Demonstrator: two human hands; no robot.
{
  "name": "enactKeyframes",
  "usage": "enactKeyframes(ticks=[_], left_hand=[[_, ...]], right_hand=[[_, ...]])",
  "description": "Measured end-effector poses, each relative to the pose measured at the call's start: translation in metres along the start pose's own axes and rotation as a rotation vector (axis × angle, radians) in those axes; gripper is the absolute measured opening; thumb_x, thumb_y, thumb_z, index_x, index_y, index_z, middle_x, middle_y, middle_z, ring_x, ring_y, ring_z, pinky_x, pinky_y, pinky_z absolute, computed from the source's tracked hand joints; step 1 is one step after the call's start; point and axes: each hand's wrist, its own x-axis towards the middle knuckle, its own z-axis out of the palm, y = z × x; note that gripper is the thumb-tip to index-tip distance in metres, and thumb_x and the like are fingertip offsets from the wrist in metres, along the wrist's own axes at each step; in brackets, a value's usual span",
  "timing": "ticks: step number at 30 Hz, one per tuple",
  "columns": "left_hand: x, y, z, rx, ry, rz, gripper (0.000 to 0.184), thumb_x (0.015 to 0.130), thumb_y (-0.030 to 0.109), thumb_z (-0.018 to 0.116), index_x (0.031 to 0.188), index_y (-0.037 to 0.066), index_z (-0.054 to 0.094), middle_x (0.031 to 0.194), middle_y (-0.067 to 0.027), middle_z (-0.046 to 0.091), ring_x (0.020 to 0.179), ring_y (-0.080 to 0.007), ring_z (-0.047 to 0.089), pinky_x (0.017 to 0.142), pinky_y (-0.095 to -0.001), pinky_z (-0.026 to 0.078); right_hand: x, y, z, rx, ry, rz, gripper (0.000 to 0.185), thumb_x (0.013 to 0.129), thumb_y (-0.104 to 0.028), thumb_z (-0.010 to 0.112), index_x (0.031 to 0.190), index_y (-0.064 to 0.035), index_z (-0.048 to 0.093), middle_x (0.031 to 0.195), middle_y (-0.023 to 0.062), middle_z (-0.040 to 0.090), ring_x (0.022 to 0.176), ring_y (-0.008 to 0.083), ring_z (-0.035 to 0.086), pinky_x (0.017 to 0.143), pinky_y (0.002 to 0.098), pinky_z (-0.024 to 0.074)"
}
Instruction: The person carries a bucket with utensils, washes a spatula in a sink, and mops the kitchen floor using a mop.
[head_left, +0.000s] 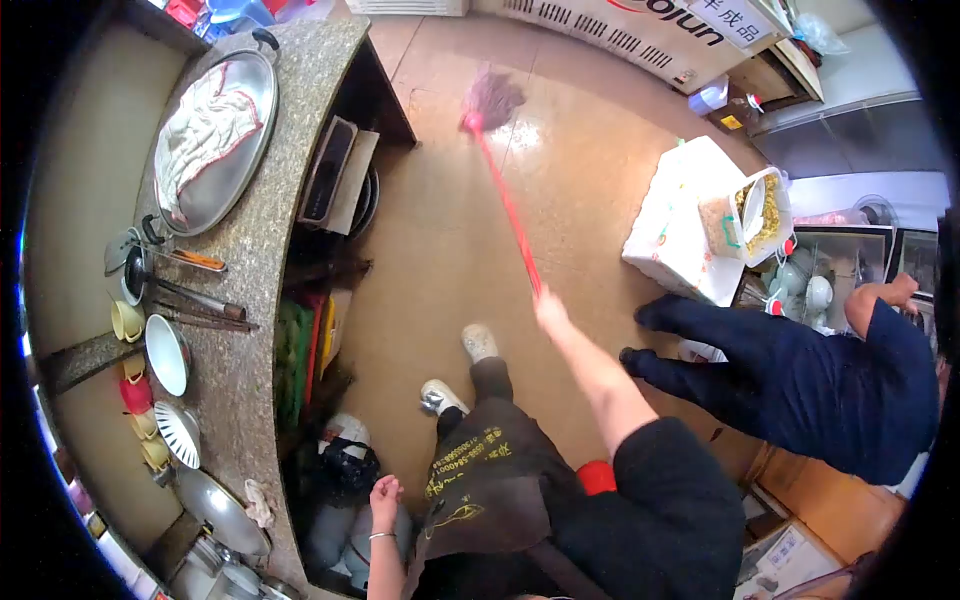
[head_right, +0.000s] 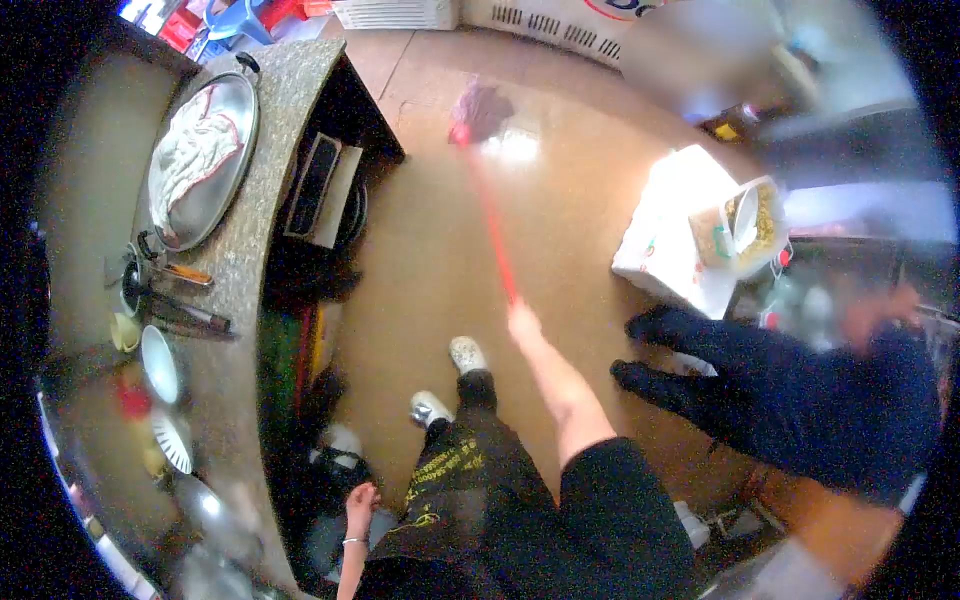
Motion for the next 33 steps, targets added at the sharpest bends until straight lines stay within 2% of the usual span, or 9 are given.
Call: enactKeyframes(ticks=[2,5,7,11,16,21,24,29,33], left_hand=[[0.003,0.022,0.009,0.060,-0.037,0.027,0.021,0.079,0.016,0.056,0.096,0.005,0.052,0.079,-0.0010,0.056,0.065,-0.0084,0.053,0.054,-0.0198,0.041],[0.028,0.022,0.011,0.048,-0.101,0.053,0.019,0.079,0.015,0.056,0.095,0.005,0.052,0.076,-0.0005,0.055,0.064,-0.0075,0.052,0.053,-0.0187,0.040],[0.048,0.027,0.013,-0.001,-0.147,0.076,0.020,0.079,0.016,0.056,0.095,0.005,0.052,0.077,-0.0007,0.055,0.065,-0.0077,0.052,0.054,-0.0190,0.041],[0.052,0.070,0.027,0.054,-0.139,0.070,0.022,0.079,0.016,0.055,0.097,0.004,0.051,0.080,-0.0003,0.054,0.069,-0.0079,0.052,0.059,-0.0199,0.041],[0.054,0.086,0.034,0.055,-0.155,0.132,0.022,0.079,0.016,0.055,0.097,0.003,0.052,0.081,-0.0019,0.055,0.071,-0.0099,0.053,0.063,-0.0208,0.043],[0.065,0.065,0.020,0.048,-0.111,0.086,0.022,0.080,0.016,0.055,0.097,0.003,0.052,0.082,-0.0025,0.055,0.069,-0.0104,0.053,0.062,-0.0226,0.044],[0.065,0.052,0.018,0.055,-0.080,0.018,0.021,0.079,0.016,0.056,0.095,0.003,0.052,0.084,-0.0034,0.054,0.071,-0.0102,0.053,0.065,-0.0230,0.046],[0.044,0.076,0.021,0.050,-0.012,0.005,0.021,0.079,0.018,0.056,0.096,0.005,0.053,0.082,-0.0017,0.055,0.068,-0.0097,0.053,0.060,-0.0210,0.045],[0.048,0.063,0.018,0.057,-0.031,-0.028,0.022,0.080,0.017,0.055,0.098,0.005,0.052,0.084,-0.0013,0.055,0.070,-0.0097,0.054,0.060,-0.0208,0.043]], right_hand=[[-0.094,0.031,-0.022,-0.051,-0.215,0.153,0.042,0.084,-0.034,0.035,0.116,-0.0080,0.034,0.087,0.0224,0.055,0.081,0.0369,0.054,0.070,0.0461,0.0418],[-0.236,0.128,-0.021,-0.215,-0.242,0.056,0.036,0.084,-0.036,0.036,0.108,-0.0090,0.036,0.070,0.0218,0.056,0.061,0.0380,0.055,0.054,0.0484,0.0434],[-0.330,0.139,-0.056,-0.305,-0.347,0.132,0.032,0.084,-0.036,0.035,0.104,-0.0115,0.038,0.065,0.0213,0.055,0.060,0.0378,0.055,0.054,0.0489,0.0434],[-0.413,0.100,-0.124,-0.200,-0.716,0.326,0.038,0.084,-0.036,0.037,0.112,-0.0103,0.040,0.079,0.0231,0.057,0.077,0.0377,0.055,0.068,0.0452,0.0436],[-0.413,0.088,-0.120,0.183,-0.424,0.292,0.036,0.083,-0.034,0.044,0.106,-0.0066,0.051,0.077,0.0190,0.058,0.070,0.0313,0.058,0.060,0.0402,0.0448],[-0.311,0.070,-0.072,0.328,-0.161,0.266,0.034,0.084,-0.032,0.043,0.100,-0.0053,0.054,0.077,0.0186,0.057,0.070,0.0305,0.056,0.064,0.0372,0.0428],[-0.174,0.060,-0.027,0.280,-0.021,0.179,0.040,0.084,-0.038,0.039,0.104,-0.0058,0.053,0.089,0.0189,0.057,0.087,0.0323,0.054,0.074,0.0373,0.0422],[0.054,0.019,-0.015,0.441,-0.053,0.189,0.051,0.085,-0.044,0.032,0.101,-0.0005,0.053,0.098,0.0218,0.054,0.097,0.0315,0.050,0.081,0.0366,0.0384],[0.089,-0.010,-0.036,0.300,-0.120,0.285,0.057,0.084,-0.048,0.028,0.101,0.0011,0.051,0.098,0.0241,0.053,0.098,0.0344,0.048,0.081,0.0386,0.0381]])
